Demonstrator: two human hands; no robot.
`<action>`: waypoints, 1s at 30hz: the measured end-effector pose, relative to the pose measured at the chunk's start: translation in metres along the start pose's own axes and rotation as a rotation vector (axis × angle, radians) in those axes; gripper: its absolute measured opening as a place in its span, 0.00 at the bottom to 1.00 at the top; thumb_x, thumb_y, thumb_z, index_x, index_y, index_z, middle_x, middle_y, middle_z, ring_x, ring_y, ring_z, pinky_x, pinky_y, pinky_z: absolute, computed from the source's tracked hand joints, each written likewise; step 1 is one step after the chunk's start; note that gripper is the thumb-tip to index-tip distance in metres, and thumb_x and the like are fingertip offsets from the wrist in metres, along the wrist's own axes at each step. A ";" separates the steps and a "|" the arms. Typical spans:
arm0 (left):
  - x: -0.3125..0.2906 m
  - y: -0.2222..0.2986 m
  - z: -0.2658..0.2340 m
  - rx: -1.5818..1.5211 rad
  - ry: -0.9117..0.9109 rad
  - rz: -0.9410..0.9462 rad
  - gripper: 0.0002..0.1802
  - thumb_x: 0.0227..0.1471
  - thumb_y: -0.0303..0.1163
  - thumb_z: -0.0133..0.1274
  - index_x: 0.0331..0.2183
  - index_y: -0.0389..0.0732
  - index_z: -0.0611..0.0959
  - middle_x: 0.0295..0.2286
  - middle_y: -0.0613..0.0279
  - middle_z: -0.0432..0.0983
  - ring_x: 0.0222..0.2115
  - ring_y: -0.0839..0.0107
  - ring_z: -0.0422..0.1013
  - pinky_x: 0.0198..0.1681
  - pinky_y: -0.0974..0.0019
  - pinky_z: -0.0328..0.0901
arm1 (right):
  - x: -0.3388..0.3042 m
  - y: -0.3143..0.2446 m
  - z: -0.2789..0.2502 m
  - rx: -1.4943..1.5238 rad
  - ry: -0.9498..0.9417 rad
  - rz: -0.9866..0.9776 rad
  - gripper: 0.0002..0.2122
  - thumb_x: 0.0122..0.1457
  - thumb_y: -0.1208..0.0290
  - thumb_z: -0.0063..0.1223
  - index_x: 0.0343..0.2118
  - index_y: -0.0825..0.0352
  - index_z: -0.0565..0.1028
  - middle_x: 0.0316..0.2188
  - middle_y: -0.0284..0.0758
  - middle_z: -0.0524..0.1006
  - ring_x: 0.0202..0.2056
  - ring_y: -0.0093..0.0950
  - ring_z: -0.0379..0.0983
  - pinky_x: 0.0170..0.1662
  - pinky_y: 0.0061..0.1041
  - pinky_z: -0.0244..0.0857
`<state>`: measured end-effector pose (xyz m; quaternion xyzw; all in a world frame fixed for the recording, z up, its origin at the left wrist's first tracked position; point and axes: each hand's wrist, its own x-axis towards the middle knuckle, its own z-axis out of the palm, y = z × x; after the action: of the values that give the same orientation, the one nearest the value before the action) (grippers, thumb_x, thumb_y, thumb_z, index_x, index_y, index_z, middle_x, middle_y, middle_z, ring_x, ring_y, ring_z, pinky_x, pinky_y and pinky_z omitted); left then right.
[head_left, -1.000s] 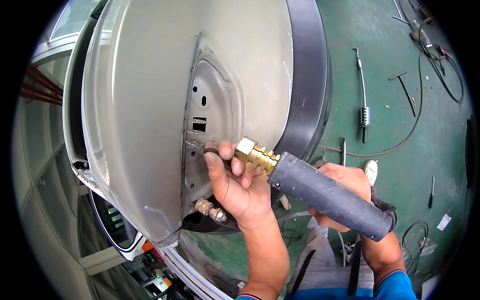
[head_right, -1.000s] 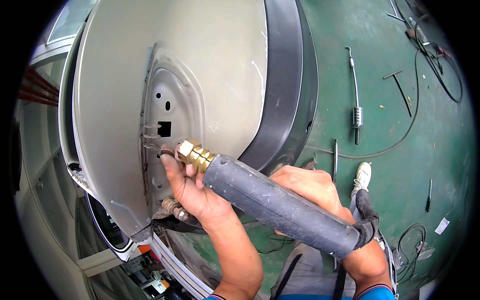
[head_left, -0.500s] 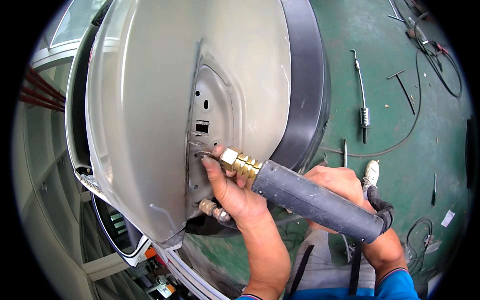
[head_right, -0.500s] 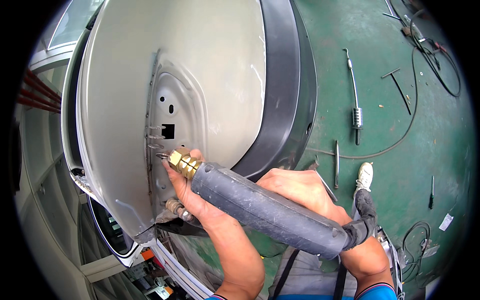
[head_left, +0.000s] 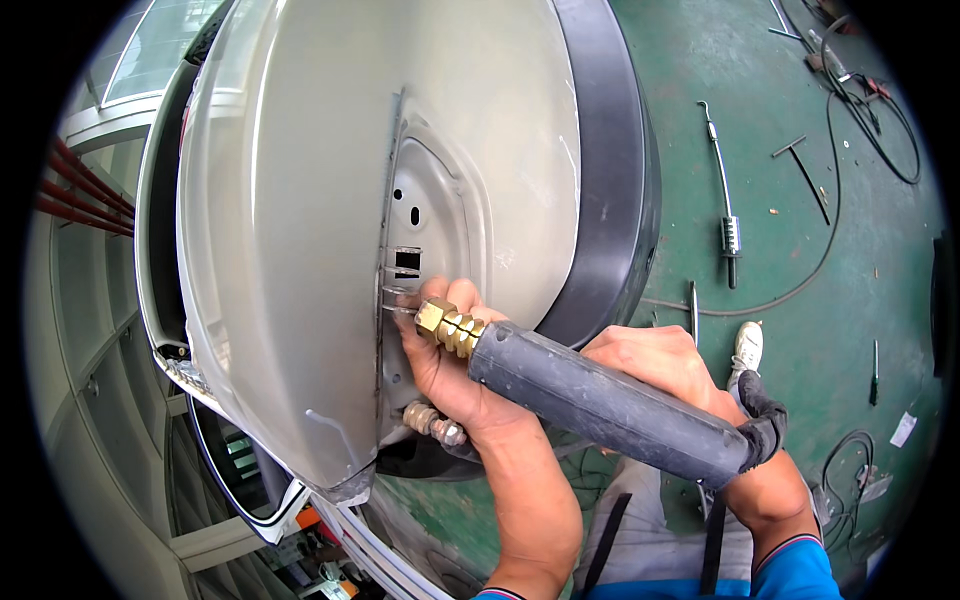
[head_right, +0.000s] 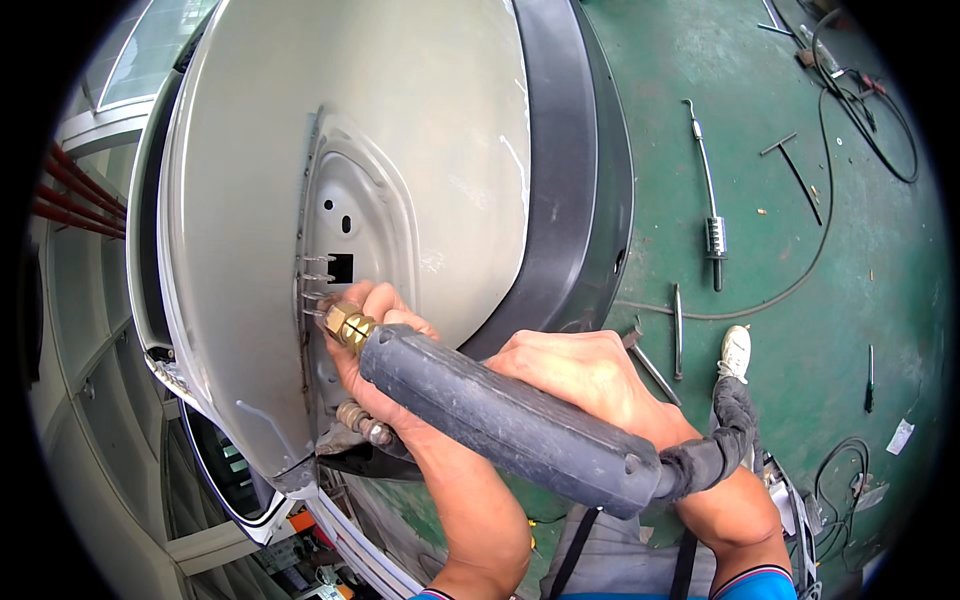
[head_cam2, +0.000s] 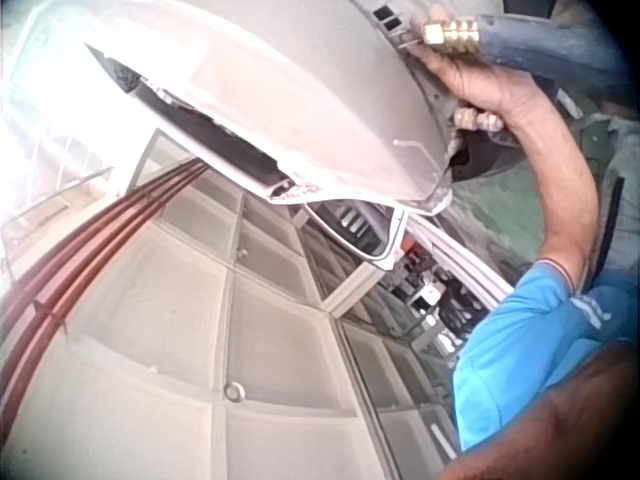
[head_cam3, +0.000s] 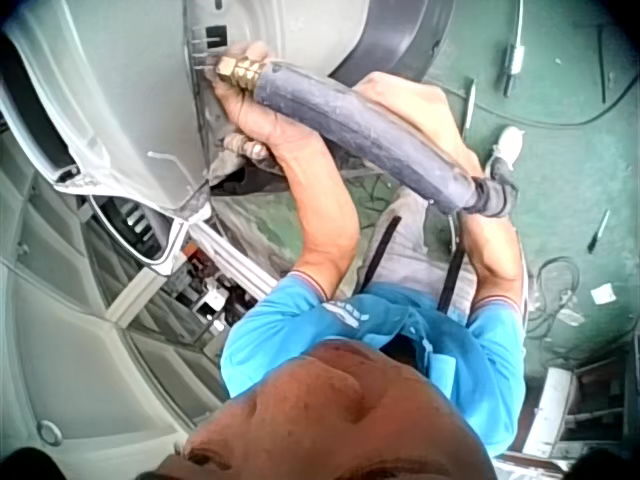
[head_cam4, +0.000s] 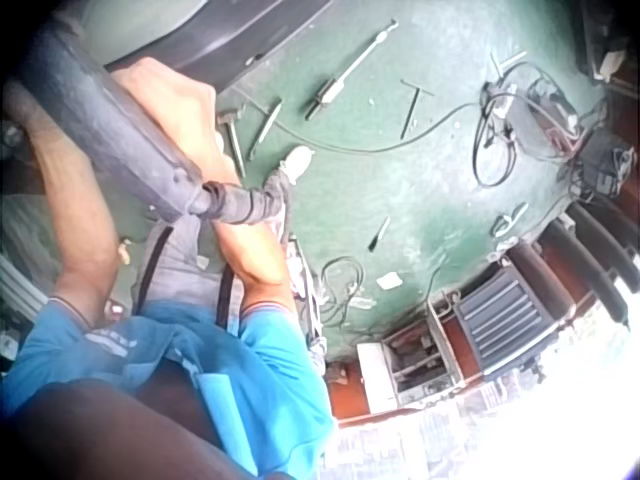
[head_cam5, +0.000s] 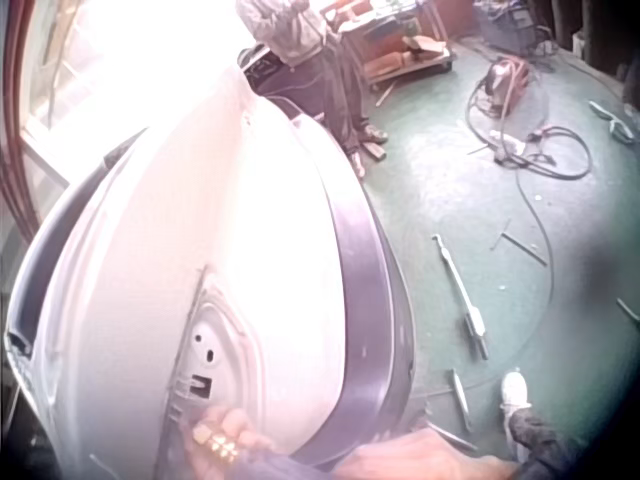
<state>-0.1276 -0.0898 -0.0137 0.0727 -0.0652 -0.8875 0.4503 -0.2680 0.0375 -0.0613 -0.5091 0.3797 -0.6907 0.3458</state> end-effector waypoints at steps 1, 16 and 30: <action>0.001 -0.001 0.000 0.004 -0.011 0.003 0.12 0.59 0.34 0.56 0.30 0.43 0.69 0.24 0.71 0.59 0.19 0.83 0.50 0.20 0.75 0.51 | 0.002 0.001 0.003 0.009 0.022 -0.019 0.20 0.44 0.66 0.65 0.39 0.73 0.77 0.29 0.42 0.78 0.29 0.38 0.78 0.31 0.31 0.72; 0.003 -0.015 0.011 -0.159 -0.004 0.060 0.12 0.56 0.28 0.57 0.32 0.40 0.68 0.24 0.69 0.58 0.17 0.83 0.48 0.20 0.75 0.51 | 0.006 0.006 0.008 0.013 0.018 -0.024 0.18 0.47 0.65 0.62 0.38 0.73 0.77 0.27 0.40 0.76 0.27 0.38 0.77 0.29 0.30 0.70; 0.004 -0.010 0.007 -0.195 0.032 -0.010 0.12 0.54 0.28 0.58 0.32 0.40 0.69 0.23 0.69 0.58 0.16 0.84 0.47 0.17 0.77 0.47 | 0.006 0.001 0.004 -0.038 -0.002 -0.057 0.17 0.47 0.66 0.62 0.35 0.74 0.76 0.30 0.43 0.79 0.29 0.38 0.80 0.30 0.30 0.73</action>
<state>-0.1387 -0.0867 -0.0085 0.0429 0.0288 -0.8906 0.4519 -0.2655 0.0313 -0.0592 -0.5269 0.3778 -0.6925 0.3163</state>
